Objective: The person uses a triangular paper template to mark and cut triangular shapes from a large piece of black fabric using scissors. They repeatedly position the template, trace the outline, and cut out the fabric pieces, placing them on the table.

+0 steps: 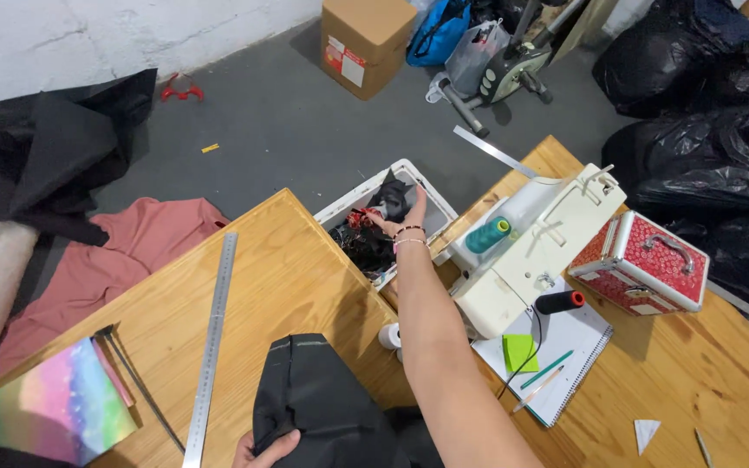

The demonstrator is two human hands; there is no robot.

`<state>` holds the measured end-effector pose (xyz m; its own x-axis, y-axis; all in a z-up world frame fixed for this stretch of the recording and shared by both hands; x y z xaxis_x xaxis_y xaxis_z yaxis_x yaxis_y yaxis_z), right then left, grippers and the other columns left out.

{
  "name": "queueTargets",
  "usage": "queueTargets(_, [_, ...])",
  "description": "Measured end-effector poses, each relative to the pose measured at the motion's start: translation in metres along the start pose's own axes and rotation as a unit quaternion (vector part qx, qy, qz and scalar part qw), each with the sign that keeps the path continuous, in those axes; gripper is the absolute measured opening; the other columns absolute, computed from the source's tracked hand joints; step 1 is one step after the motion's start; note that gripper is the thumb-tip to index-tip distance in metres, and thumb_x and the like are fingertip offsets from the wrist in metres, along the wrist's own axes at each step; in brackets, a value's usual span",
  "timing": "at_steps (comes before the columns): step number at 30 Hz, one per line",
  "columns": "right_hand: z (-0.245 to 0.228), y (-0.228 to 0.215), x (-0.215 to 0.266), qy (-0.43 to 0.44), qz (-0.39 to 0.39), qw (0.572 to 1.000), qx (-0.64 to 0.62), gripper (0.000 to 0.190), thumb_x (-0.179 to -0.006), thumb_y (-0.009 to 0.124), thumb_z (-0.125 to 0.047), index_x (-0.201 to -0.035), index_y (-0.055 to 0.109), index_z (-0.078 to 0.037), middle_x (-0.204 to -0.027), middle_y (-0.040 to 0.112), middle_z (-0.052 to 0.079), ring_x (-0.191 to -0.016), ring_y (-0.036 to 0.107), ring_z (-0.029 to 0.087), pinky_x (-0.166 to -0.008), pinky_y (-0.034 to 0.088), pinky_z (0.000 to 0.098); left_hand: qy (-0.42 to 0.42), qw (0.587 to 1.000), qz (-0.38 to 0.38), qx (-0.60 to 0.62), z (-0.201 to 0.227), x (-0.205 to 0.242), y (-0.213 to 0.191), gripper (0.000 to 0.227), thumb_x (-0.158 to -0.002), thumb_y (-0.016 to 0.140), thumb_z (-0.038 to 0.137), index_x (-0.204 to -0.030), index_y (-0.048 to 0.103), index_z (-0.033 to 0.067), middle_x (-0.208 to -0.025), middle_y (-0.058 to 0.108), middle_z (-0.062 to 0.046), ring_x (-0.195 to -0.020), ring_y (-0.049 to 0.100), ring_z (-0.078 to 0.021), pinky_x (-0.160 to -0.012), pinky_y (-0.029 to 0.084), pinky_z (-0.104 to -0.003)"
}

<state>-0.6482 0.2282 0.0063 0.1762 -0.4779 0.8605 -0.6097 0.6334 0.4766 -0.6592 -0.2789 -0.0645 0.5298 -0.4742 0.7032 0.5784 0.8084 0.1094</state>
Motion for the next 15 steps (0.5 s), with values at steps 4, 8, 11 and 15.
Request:
queueTargets(4, [0.008, -0.013, 0.001, -0.005, 0.01, 1.0, 0.005, 0.108, -0.076, 0.074, -0.052, -0.162, 0.016, -0.022, -0.164, 0.01, 0.021, -0.147, 0.029, 0.049, -0.104, 0.04, 0.0736, -0.085, 0.995, 0.054, 0.01, 0.065, 0.039, 0.027, 0.02, -0.066, 0.089, 0.003, -0.079, 0.078, -0.009, -0.071, 0.072, -0.021, -0.072, 0.067, -0.0313, -0.068, 0.045, -0.034])
queueTargets(8, [0.012, -0.021, 0.0, 0.009, -0.021, 1.0, -0.007, 0.104, -0.079, 0.072, -0.047, -0.162, 0.015, -0.024, -0.165, 0.009, 0.022, -0.147, 0.025, 0.055, -0.107, 0.036, 0.0739, -0.068, 0.995, -0.021, 0.068, 0.067, 0.038, 0.034, 0.013, -0.071, 0.085, 0.0, -0.078, 0.076, -0.0072, -0.072, 0.073, -0.019, -0.067, 0.068, -0.0312, -0.061, 0.045, -0.035])
queueTargets(11, [0.019, -0.035, 0.016, 0.018, -0.07, 0.996, 0.046, 0.098, -0.081, 0.067, -0.048, -0.162, 0.015, -0.027, -0.164, 0.015, 0.021, -0.145, 0.031, 0.053, -0.11, 0.036, 0.0689, -0.066, 0.994, -0.024, 0.082, 0.058, 0.04, 0.035, 0.017, -0.07, 0.083, -0.003, -0.085, 0.077, -0.009, -0.079, 0.075, -0.021, -0.071, 0.069, -0.0316, -0.065, 0.05, -0.037])
queueTargets(15, [0.034, -0.079, 0.061, 0.007, -0.254, 0.942, 0.219, 0.079, -0.09, 0.058, -0.039, -0.158, 0.028, -0.012, -0.155, 0.041, 0.024, -0.135, 0.049, 0.037, -0.11, 0.046, 0.0469, -0.074, 0.994, -0.009, 0.074, 0.075, 0.073, 0.051, 0.024, -0.071, 0.081, -0.001, -0.093, 0.075, -0.0101, -0.084, 0.075, -0.024, -0.074, 0.07, -0.0336, -0.067, 0.053, -0.039])
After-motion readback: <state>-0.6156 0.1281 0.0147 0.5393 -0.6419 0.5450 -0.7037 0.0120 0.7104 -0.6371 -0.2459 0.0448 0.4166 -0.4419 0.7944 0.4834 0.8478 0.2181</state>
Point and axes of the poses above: each hand's wrist, its own x-axis away from the middle knuckle, its own y-axis out of the palm, z = x × y, the point moved 1 cm from there along -x, towards the middle knuckle
